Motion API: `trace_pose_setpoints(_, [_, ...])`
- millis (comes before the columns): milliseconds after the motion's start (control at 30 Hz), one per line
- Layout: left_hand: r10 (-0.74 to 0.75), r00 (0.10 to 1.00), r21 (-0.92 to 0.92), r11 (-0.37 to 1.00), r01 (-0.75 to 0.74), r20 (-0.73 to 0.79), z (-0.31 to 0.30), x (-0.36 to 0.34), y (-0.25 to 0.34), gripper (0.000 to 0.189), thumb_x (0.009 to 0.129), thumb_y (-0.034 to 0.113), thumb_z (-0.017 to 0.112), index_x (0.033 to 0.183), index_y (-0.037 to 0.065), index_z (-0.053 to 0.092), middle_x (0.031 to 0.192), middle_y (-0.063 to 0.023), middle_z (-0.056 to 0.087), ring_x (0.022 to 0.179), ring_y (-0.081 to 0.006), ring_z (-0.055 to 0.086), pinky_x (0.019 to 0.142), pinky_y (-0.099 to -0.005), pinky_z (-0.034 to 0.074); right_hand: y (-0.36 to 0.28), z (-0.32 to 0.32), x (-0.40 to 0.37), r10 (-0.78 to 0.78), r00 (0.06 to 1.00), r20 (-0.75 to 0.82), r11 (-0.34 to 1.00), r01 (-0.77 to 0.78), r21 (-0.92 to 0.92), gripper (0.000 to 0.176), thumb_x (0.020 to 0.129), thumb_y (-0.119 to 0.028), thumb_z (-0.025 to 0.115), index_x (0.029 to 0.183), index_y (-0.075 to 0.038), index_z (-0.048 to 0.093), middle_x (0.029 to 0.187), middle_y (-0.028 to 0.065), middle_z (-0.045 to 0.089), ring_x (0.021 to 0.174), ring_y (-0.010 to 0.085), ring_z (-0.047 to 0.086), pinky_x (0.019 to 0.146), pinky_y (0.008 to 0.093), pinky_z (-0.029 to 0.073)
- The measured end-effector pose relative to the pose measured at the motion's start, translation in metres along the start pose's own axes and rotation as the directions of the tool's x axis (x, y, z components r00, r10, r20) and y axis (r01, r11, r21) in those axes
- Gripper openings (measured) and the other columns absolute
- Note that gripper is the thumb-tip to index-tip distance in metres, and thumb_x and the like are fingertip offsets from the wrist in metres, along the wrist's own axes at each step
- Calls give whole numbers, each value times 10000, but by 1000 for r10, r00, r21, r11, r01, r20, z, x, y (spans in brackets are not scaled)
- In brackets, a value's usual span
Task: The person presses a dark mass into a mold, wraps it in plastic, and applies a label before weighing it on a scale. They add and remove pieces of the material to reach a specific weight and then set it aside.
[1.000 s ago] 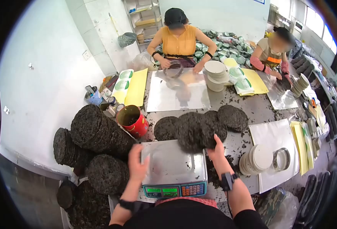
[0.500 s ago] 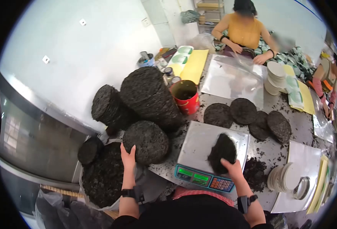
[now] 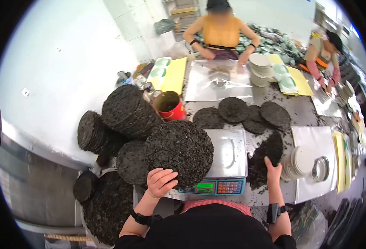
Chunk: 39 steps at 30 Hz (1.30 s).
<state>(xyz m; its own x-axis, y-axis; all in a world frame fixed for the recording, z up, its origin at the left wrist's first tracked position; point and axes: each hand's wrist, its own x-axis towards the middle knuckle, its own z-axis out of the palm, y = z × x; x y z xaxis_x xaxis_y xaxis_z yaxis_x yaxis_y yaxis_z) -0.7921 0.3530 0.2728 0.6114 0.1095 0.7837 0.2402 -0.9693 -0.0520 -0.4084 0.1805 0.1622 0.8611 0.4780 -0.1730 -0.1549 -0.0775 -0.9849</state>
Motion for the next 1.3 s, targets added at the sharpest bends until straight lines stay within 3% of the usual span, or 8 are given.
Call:
trace_pose_setpoints(167, [-349, 936, -490, 807, 330, 55, 54, 7, 15, 211, 739, 43, 673, 928, 87, 590, 973, -54, 654, 932, -252, 637, 799, -383, 486, 23, -17, -24, -19, 1000, 23, 1000, 18, 10, 329, 822, -111, 721, 1097, 39, 616, 1043, 69, 655, 905, 145, 613, 819, 296, 486])
trace_pose_setpoints(233, [-867, 385, -457, 217, 863, 316, 82, 19, 37, 393, 774, 68, 694, 1119, 7, 515, 1084, -161, 612, 1032, -306, 596, 903, -401, 450, 24, -21, -30, 10, 1000, 4, 997, -10, 71, 324, 826, -112, 718, 1098, 32, 617, 1047, 63, 653, 913, 147, 611, 826, 301, 483])
trace_pose_setpoints(533, [-786, 618, -71, 616, 785, 8, 35, -43, -44, 460, 805, 15, 594, 1253, -18, 495, 1261, -191, 511, 1192, -333, 482, 1029, -415, 366, 22, -35, -52, 116, 993, 28, 989, -119, 87, 374, 806, -121, 736, 1113, 39, 594, 1051, 76, 646, 926, 171, 616, 839, 312, 486])
trace_pose_setpoints(633, [-892, 445, -258, 414, 873, 74, 8, -39, -49, 333, 817, 20, 607, 1149, 8, 574, 1111, -155, 608, 1046, -307, 589, 933, -379, 450, 3, -22, -59, 177, 960, 218, 984, -179, -12, 328, 780, -86, 735, 1062, 47, 632, 967, 62, 674, 829, 139, 624, 766, 295, 506])
trace_pose_setpoints(767, [-559, 683, -429, 532, 730, 470, 30, 16, -28, 359, 837, 62, 642, 1181, 9, 557, 1109, -127, 626, 988, -191, 620, 877, -312, 478, -76, 46, -50, 306, 618, 724, 824, 209, -526, 367, 726, -144, 755, 1036, 20, 645, 796, 47, 667, 720, 96, 598, 690, 275, 507])
trace_pose_setpoints(867, [-390, 609, -458, 415, 786, 691, 56, 69, -9, 313, 832, 157, 687, 1096, 8, 611, 984, -90, 662, 882, -118, 617, 796, -286, 491, -114, 108, -46, 271, 330, 904, 745, 522, -414, 428, 705, -221, 795, 1021, 20, 635, 795, 114, 679, 729, 128, 604, 719, 307, 500])
trace_pose_setpoints(1133, [-384, 326, -487, -473, 734, 864, 105, 52, -5, 319, 882, 225, 676, 1074, -22, 616, 973, -59, 655, 847, -115, 609, 739, -276, 504, -74, 129, -52, 414, 431, 802, 897, -345, -277, 594, 691, -109, 823, 1187, 39, 530, 1049, 94, 644, 927, 188, 625, 845, 331, 518])
trace_pose_setpoints(1300, [-666, 91, -624, -631, 462, 740, 146, 19, 0, 364, 860, 289, 700, 1030, -24, 625, 955, -61, 647, 825, -143, 614, 745, -276, 493, -29, 84, -45, 352, 730, 586, 789, -568, 233, 336, 846, -89, 662, 1136, 59, 578, 1027, 123, 662, 894, 215, 654, 834, 355, 531])
